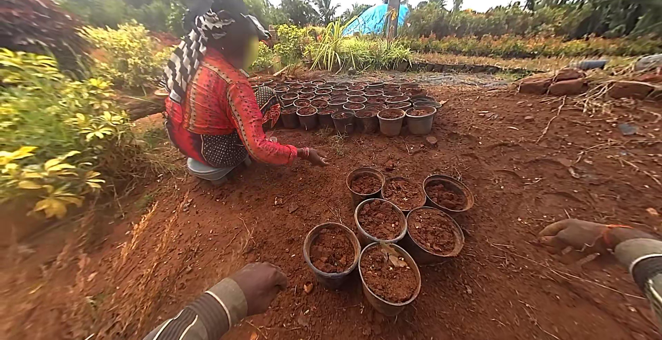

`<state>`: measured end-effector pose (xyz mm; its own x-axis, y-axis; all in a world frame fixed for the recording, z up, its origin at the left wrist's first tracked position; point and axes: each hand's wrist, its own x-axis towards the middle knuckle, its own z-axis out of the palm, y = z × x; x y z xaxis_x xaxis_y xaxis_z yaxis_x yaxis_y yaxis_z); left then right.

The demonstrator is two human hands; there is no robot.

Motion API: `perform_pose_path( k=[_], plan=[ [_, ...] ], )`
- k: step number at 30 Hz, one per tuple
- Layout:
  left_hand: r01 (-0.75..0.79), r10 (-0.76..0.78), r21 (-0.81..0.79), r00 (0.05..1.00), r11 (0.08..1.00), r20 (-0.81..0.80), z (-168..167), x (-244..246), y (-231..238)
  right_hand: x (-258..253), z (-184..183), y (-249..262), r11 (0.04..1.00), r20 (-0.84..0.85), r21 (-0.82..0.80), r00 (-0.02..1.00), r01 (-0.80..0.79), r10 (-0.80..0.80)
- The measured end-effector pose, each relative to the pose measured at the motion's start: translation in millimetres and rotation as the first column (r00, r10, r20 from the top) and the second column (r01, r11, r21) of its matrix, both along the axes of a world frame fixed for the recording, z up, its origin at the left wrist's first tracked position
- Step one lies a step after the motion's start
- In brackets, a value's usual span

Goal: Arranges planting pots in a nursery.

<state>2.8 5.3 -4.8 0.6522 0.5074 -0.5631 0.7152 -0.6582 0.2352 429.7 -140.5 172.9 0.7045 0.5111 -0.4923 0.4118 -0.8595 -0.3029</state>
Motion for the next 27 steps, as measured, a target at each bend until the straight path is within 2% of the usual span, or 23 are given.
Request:
perform_pose_path(
  k=[5,19,24,27],
  plan=[
    [0.001,-0.001,0.006,1.000,1.000,0.000,0.6,0.4,-1.3,2.3,3.5,-2.2,0.999,-0.004,-0.036,1.000,-0.025,0.025],
    [-0.011,0.011,0.007,1.000,1.000,-0.027,4.2,3.2,-2.3,2.0,4.1,-6.7,1.000,-0.008,-0.009,1.000,-0.016,0.016],
    [-0.008,0.008,0.009,0.999,1.000,-0.042,4.7,3.9,-1.8,1.9,4.0,-0.7,0.991,0.030,-0.106,0.996,-0.082,0.086],
    [-0.001,0.001,0.011,0.999,1.000,-0.049,4.2,5.1,-1.4,2.1,4.8,-2.6,0.997,0.007,-0.064,0.999,-0.051,0.051]
  ],
)
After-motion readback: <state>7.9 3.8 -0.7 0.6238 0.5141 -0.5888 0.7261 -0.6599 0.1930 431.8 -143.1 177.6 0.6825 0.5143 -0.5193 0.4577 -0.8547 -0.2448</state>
